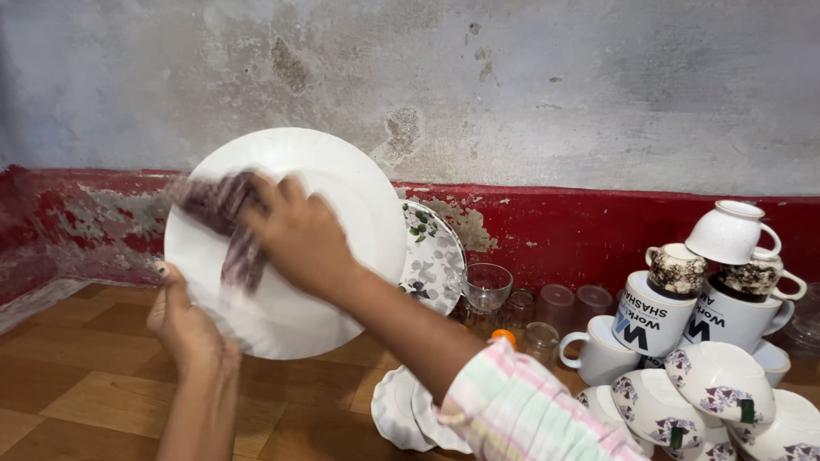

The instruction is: The person wipes several floral-patterned plates using a cloth, handling them one at a time and placing them on a wooden floor next to a collection of cups and glasses.

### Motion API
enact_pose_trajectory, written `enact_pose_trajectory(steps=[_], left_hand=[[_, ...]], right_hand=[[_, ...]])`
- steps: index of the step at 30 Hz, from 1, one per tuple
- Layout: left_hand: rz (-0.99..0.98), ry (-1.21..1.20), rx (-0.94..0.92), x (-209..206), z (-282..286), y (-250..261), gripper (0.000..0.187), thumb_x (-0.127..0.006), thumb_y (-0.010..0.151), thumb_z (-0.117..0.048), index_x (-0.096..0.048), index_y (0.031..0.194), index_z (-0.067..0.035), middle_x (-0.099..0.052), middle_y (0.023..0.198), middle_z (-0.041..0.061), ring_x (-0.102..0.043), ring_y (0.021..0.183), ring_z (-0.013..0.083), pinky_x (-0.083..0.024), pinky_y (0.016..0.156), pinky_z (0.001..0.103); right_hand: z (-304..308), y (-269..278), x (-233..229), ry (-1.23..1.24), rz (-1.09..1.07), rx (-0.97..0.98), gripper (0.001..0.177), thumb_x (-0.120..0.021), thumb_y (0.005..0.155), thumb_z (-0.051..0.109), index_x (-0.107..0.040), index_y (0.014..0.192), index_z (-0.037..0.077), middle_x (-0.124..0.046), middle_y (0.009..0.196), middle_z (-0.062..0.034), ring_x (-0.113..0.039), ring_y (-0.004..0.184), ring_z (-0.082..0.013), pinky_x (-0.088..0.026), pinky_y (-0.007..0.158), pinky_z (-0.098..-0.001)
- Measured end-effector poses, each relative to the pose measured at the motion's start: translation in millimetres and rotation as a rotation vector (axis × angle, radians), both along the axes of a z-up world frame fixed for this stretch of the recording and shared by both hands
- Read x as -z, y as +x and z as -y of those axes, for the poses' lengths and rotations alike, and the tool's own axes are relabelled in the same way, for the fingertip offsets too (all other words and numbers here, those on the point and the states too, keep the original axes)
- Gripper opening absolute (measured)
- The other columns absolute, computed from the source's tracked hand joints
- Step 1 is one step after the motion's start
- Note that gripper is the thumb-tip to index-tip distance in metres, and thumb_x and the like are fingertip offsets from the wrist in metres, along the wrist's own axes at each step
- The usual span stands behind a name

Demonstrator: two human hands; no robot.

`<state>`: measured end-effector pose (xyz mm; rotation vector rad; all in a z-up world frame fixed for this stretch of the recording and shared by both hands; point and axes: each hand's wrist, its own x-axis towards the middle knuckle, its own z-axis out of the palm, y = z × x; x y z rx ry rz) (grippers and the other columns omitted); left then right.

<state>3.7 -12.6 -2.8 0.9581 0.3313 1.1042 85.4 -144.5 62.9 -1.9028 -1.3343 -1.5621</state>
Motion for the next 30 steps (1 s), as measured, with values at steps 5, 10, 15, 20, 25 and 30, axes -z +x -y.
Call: enact_pose_trajectory(steps=[5,10,15,20,25,30], left_hand=[[0.041,-0.110,-0.025,-1,-4,-16,0.047,-0.043,0.103,-0.046,-0.061,0.122,-0.008,-0.068,0.119,0.010,-0.071,0.114,0.0185,-0.058,0.088,0.041],[0.166,-0.122,-0.025,40,-19,-27,0.060,-0.041,0.107,-0.048,-0.048,0.143,-0.001,-0.053,0.146,0.018,-0.052,0.140,0.0295,-0.046,0.111,0.051],[-0.033,-0.401,-0.019,67,-14,-32,0.066,-0.034,0.103,-0.051,-0.031,0.149,-0.005,-0.042,0.152,0.019,-0.047,0.141,0.0310,-0.045,0.108,0.063],[0.027,-0.330,-0.022,89,-23,-21,0.069,-0.027,0.107,-0.057,-0.026,0.154,-0.006,-0.037,0.154,0.020,-0.041,0.144,0.0308,-0.043,0.113,0.052],[0.057,-0.163,0.096,106,-47,-6,0.069,-0.037,0.102,-0.054,-0.037,0.152,-0.007,-0.048,0.153,0.015,-0.051,0.143,0.0247,-0.044,0.113,0.043],[-0.409,-0.036,0.378,58,-51,-6,0.079,-0.041,0.105,-0.063,-0.043,0.155,-0.002,-0.050,0.149,0.025,-0.047,0.141,0.0391,-0.039,0.115,0.055]], right_hand=[[37,54,-31,0.303,-0.566,0.060,0.063,-0.070,0.075,0.009,-0.059,0.137,0.015,-0.059,0.130,-0.0157,-0.058,0.108,-0.0290,-0.055,0.080,-0.0390],[62,64,48,0.458,-1.169,-0.233,0.079,-0.060,0.077,0.006,-0.040,0.153,0.015,-0.067,0.129,-0.0148,-0.068,0.105,-0.0275,-0.054,0.090,-0.0387],[53,43,136,0.741,-1.534,-0.385,0.080,-0.055,0.077,-0.003,-0.038,0.154,0.011,-0.060,0.139,-0.0140,-0.067,0.113,-0.0242,-0.054,0.093,-0.0346],[54,-17,165,0.869,-1.984,-0.551,0.085,-0.056,0.082,-0.007,-0.025,0.159,0.014,-0.061,0.142,-0.0130,-0.069,0.117,-0.0207,-0.057,0.098,-0.0326],[68,-30,137,0.818,-1.927,-0.626,0.078,-0.071,0.082,0.005,-0.040,0.153,0.011,-0.071,0.129,-0.0118,-0.072,0.106,-0.0174,-0.060,0.095,-0.0318],[66,-37,89,0.553,-1.442,-1.017,0.062,-0.074,0.086,0.008,-0.056,0.145,0.017,-0.077,0.100,-0.0072,-0.074,0.083,-0.0241,-0.064,0.075,-0.0404]])
